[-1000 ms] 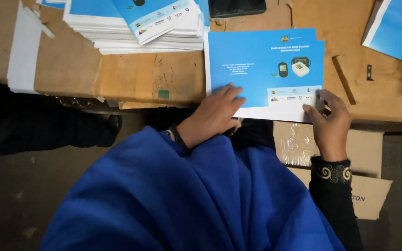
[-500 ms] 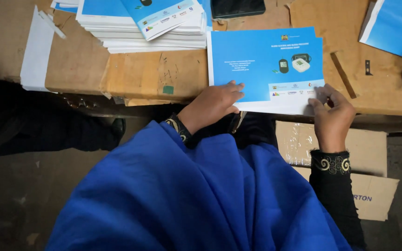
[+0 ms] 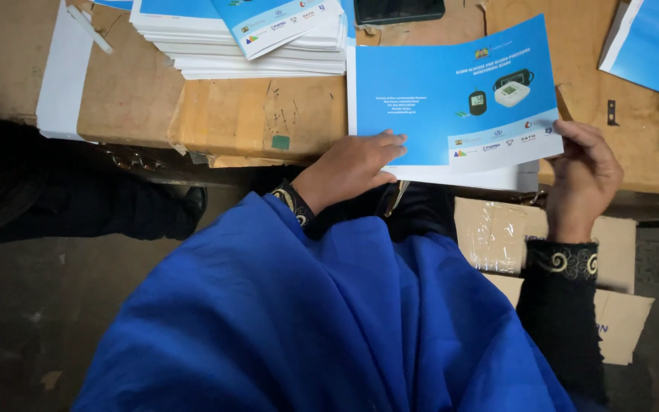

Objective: Folding printed sheets into booklets and stacking them on a table.

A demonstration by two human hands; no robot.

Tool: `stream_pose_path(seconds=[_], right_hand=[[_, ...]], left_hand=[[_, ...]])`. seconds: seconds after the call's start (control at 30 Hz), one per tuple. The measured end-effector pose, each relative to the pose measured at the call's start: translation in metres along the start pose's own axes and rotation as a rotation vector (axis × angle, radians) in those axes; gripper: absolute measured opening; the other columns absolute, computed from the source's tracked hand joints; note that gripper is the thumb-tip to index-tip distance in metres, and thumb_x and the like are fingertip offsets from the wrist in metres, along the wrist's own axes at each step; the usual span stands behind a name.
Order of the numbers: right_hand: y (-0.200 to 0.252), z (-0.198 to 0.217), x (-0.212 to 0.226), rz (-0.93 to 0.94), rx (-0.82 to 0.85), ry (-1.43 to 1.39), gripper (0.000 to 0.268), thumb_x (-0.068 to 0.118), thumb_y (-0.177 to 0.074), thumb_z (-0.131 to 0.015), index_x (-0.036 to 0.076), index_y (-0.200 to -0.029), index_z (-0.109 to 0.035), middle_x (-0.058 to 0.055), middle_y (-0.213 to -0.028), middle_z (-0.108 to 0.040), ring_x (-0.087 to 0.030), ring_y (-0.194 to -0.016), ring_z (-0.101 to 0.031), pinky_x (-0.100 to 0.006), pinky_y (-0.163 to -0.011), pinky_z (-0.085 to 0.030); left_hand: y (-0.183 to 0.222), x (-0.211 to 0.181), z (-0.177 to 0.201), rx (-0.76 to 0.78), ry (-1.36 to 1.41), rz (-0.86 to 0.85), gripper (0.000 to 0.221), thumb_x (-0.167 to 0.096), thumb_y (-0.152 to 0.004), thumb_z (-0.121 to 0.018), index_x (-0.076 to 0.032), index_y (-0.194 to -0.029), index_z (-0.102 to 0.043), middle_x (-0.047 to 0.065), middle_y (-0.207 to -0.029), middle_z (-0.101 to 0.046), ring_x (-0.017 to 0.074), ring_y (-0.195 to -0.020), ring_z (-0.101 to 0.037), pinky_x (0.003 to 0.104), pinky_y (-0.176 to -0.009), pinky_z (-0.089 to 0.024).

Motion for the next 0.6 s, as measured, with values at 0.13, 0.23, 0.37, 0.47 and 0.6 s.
stream_pose_path(seconds=[0.13, 0.23, 0.37, 0.47, 0.6], right_hand=[[-0.013, -0.017, 0.036, 0.37, 0.283, 0.562, 0.033, -0.024, -0.089, -0.051, -0.006, -0.114, -0.064, -0.022, -0.112, -0.052, -0.035, -0.106, -0.055, -0.039, -0.085, -0.05], [-0.029, -0.017, 0.048, 0.505, 0.276, 0.622, 0.028, -0.008, -0.077, -0.064, 0.0, -0.101, -0.076, -0.015, -0.111, -0.048, -0.034, -0.108, -0.048, -0.045, -0.091, -0.039], [-0.04, -0.028, 0.101, 0.495, 0.268, 0.28, 0.015, 0.003, -0.109, -0.066, 0.003, -0.103, -0.052, -0.024, -0.113, -0.06, -0.04, -0.122, -0.058, -0.061, -0.131, -0.036], [-0.05, 0.011, 0.068, 0.337, 0.089, 0.067, 0.02, -0.005, -0.104, -0.061, 0.006, -0.102, -0.045, -0.021, -0.1, -0.059, -0.034, -0.101, -0.064, -0.05, -0.115, -0.045], [-0.05, 0.048, 0.034, 0.482, -0.181, 0.016, 0.029, -0.001, -0.1, -0.076, 0.0, -0.109, -0.049, -0.011, -0.107, -0.047, -0.025, -0.1, -0.044, -0.045, -0.093, -0.039]], left_hand=[[0.001, -0.004, 0.005, -0.003, -0.013, 0.003, 0.051, -0.023, -0.084, -0.075, -0.006, -0.129, -0.056, 0.013, -0.14, -0.052, 0.0312, -0.131, -0.048, 0.044, -0.092, -0.05], [0.002, -0.005, 0.013, 0.028, 0.036, 0.056, 0.062, -0.026, -0.083, -0.075, -0.005, -0.136, -0.05, 0.016, -0.142, -0.048, 0.033, -0.131, -0.046, 0.045, -0.1, -0.044], [0.009, -0.003, 0.059, -0.259, -0.089, 0.058, 0.056, -0.018, -0.076, -0.075, -0.013, -0.128, -0.056, 0.009, -0.132, -0.056, 0.0315, -0.12, -0.054, 0.045, -0.092, -0.046], [0.006, -0.019, 0.126, -0.547, 0.077, 0.106, 0.018, -0.009, -0.087, -0.064, -0.013, -0.104, -0.068, 0.003, -0.105, -0.07, 0.0225, -0.091, -0.068, 0.036, -0.074, -0.054], [0.004, -0.03, 0.175, -0.84, 0.633, 0.166, 0.016, -0.011, -0.089, -0.07, -0.01, -0.082, -0.055, -0.002, -0.075, -0.05, 0.0087, -0.073, -0.047, 0.024, -0.068, -0.042]])
Point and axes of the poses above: each hand's wrist, its own y-axis away from the middle knuckle, its own z-axis out of the back of the hand, x = y × z, the point moved 6 cm from there along -y, towards the middle knuckle
